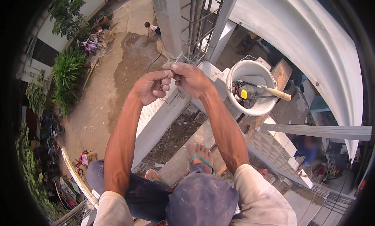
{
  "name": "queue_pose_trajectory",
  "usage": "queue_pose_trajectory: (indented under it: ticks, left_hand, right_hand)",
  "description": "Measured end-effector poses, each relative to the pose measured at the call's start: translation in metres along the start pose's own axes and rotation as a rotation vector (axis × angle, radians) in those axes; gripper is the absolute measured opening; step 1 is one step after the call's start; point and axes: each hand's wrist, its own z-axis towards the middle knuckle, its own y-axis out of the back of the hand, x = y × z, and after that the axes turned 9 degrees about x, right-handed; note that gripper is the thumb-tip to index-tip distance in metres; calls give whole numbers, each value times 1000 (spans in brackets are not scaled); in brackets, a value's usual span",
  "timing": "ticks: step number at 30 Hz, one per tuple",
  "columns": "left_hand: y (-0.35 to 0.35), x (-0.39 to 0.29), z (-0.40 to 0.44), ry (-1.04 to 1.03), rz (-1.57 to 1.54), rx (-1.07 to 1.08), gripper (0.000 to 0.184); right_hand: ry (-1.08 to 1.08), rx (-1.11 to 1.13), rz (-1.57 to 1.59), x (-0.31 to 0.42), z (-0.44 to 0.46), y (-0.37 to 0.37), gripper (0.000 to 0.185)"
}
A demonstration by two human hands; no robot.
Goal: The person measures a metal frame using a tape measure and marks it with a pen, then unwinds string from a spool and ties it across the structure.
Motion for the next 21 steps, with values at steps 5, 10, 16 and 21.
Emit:
queue_pose_trajectory:
  ticks: [5, 10, 16, 21]
  left_hand:
    - [2, -4, -5, -2, 196, -60, 22]
    - [1, -9, -11, -42, 501, -115, 42]
    - [-11, 1, -10, -285, 661, -87, 53]
    - [-12, 23, 7, -480, 640, -226, 41]
  right_hand:
    - [69, -109, 60, -15, 8, 2, 28]
    - [73, -243, 104, -22, 11, -1, 23]
    - [120, -351, 85, -33, 24, 4, 28]
    - [178, -387, 83, -27, 20, -9, 35]
